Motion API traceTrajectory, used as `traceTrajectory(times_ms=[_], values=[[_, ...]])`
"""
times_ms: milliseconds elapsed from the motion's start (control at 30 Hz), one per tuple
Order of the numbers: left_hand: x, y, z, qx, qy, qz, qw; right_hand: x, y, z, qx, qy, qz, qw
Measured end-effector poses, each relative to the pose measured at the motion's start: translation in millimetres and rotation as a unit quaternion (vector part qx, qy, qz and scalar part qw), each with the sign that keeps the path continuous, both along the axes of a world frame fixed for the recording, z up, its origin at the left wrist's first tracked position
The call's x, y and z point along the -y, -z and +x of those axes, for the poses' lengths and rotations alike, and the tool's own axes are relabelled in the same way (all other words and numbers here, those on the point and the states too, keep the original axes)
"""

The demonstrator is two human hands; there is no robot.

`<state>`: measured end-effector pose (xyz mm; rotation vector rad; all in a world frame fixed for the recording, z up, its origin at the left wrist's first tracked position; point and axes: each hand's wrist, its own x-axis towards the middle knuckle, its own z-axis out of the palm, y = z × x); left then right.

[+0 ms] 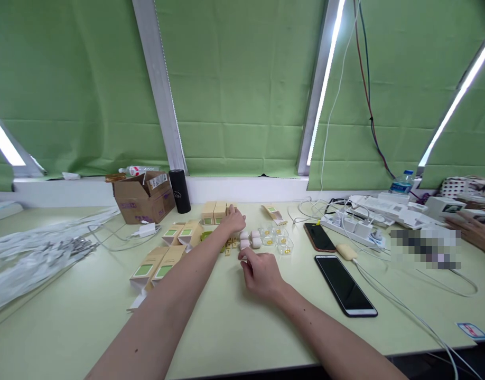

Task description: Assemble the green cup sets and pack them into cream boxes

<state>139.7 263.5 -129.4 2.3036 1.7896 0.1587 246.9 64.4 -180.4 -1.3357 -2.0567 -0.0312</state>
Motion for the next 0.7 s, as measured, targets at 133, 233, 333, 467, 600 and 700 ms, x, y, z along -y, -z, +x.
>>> traceTrajectory(times_ms=[133, 233, 333, 467, 600, 700], values=[[-3, 0.2, 0, 0.025, 0.001, -0.003, 1.000, 2, -1.7, 0, 0.001, -0.001, -0.004, 1.000], [-3, 0.9, -2, 0.055, 0.009, 0.005, 0.998, 2, -2.2, 0, 0.001, -0.001, -0.003, 1.000], [0, -2.7, -7, 0.100, 0.028, 0.036, 0.994, 1, -0.8, 1, 0.001, -0.004, 0.006, 1.000], [15, -16.8, -27, 0.182, 0.051, 0.116, 0.975, -1, 0.6, 3, 0.002, -0.007, 0.011, 1.000], [51, -31.6, -61, 0.254, 0.045, 0.181, 0.949, 1, -1.0, 2, 0.015, -0.021, -0.006, 1.000], [87, -37.5, -89, 0.283, 0.040, 0.227, 0.931, 2, -2.5, 1, 0.030, -0.030, -0.028, 0.999]])
